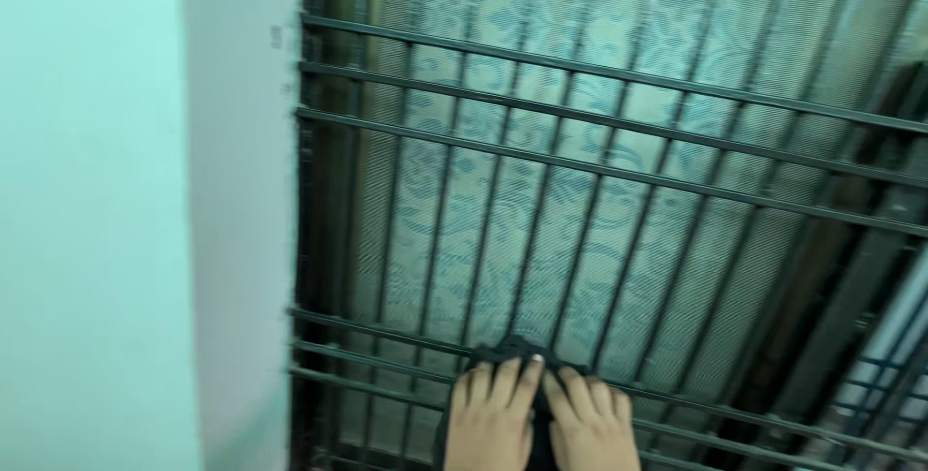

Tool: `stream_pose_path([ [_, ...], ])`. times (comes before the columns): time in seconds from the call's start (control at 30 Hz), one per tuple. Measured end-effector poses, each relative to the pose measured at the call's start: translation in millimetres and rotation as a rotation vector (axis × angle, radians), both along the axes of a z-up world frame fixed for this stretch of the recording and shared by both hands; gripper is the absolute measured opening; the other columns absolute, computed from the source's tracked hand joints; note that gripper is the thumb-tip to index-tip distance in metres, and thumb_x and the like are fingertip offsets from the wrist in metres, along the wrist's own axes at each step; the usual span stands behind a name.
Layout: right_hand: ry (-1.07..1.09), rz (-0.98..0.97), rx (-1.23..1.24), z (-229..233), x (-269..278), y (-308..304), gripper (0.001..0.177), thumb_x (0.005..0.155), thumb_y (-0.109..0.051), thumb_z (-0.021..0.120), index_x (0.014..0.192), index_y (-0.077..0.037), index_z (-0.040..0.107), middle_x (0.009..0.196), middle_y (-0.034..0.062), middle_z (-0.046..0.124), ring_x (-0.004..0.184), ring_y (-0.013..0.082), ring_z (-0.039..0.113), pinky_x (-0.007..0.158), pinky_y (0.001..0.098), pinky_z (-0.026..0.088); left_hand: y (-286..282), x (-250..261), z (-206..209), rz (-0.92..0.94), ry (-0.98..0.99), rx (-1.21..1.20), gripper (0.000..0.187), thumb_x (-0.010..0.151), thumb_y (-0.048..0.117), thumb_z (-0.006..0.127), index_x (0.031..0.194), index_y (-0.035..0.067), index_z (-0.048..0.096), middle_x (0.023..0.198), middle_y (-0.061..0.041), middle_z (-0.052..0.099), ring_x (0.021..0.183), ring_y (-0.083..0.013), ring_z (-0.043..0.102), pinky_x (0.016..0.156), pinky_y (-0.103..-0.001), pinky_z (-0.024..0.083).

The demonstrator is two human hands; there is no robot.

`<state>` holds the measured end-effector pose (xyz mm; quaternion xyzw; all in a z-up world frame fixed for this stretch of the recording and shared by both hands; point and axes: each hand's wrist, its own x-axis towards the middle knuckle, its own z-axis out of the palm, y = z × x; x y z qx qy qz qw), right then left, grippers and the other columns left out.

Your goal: The person wipes a metal window grille and the adjacent wall using a dark cloth. They repeatedly rub the bars and the wall surface, occasionally adjusting the cloth, in a continuous cleaning motion.

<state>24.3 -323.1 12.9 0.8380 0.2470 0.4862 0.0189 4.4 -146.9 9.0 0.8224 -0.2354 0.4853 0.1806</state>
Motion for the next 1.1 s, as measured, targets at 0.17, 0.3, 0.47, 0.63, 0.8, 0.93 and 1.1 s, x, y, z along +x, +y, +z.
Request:
stream_pose_path([
  [0.17,0.057,-0.175,0.012,-5.6,-9.1,-98.4,0.072,0.064,-0.023,0.069,0.135,-0.021,0.062,0.133,0.0044,0.059,0.114,0.0270,0.054,0.099,0.0526,0.034,-86.5,0.2,0.7,-0.126,-0.039,0.025,0.074,0.077,0.026,0.074,0.146,0.007,0.055,0.135,-0.015,0.057,0.120,-0.0406,0.052,0.101,-0.057,0.039],
  [0.3,0.001,-0.275,0.046,-13.4,-5.4,-170.5,0.067,0.065,-0.024,0.069,0.133,-0.026,0.064,0.128,-0.0009,0.059,0.114,0.0230,0.055,0.103,0.0511,0.035,-154.9,7.2,5.4,-0.182,-0.060,0.044,0.066,0.081,0.025,0.072,0.142,0.005,0.060,0.133,-0.014,0.060,0.119,-0.0382,0.053,0.098,-0.055,0.041],
  [0.47,-0.058,-0.358,0.089,-24.9,-2.4,-238.2,0.066,0.062,-0.022,0.069,0.128,-0.028,0.066,0.123,-0.0028,0.062,0.111,0.0205,0.059,0.103,0.0495,0.038,-220.8,15.1,8.1,-0.188,-0.029,0.087,0.049,0.094,0.020,0.062,0.140,0.003,0.062,0.128,-0.013,0.060,0.117,-0.0359,0.055,0.094,-0.051,0.045],
  [0.63,0.232,-0.424,0.121,-6.2,-12.9,-268.0,0.075,0.062,-0.025,0.073,0.136,-0.030,0.064,0.118,-0.0014,0.061,0.107,0.0184,0.060,0.089,0.0373,0.043,-247.0,1.0,28.5,-0.271,0.326,0.132,0.045,0.099,0.013,0.053,0.142,0.002,0.058,0.129,-0.018,0.052,0.114,-0.0426,0.051,0.091,-0.053,0.049],
  [0.8,0.383,-0.387,0.132,79.2,-56.4,-236.2,0.077,0.065,-0.040,0.076,0.140,-0.036,0.060,0.107,0.0008,0.058,0.103,0.0178,0.057,0.091,0.0347,0.044,-195.5,-31.3,94.6,-0.282,0.760,-0.025,0.042,0.088,-0.001,0.055,0.128,0.008,0.063,0.141,-0.018,0.039,0.126,-0.0423,0.046,0.098,-0.050,0.049],
  [0.93,0.022,-0.011,0.090,153.7,-88.2,-160.5,0.073,0.072,-0.049,0.071,0.137,-0.018,0.059,0.105,0.0105,0.056,0.101,0.0297,0.052,0.087,0.0430,0.036,-120.3,-48.2,157.2,-0.274,0.306,-0.169,0.039,0.084,-0.001,0.057,0.120,0.009,0.071,0.120,-0.015,0.054,0.115,-0.0383,0.054,0.092,-0.047,0.050],
  [1.1,-0.425,-0.046,0.247,241.1,-58.3,-61.1,0.063,0.099,-0.038,0.060,0.152,-0.007,0.047,0.125,0.0168,0.054,0.116,0.0360,0.049,0.100,0.0496,0.033,-57.1,-45.2,238.2,-0.062,-0.155,-0.203,0.055,0.080,0.004,0.060,0.134,0.007,0.064,0.138,-0.016,0.049,0.125,-0.0396,0.048,0.099,-0.052,0.043],
])
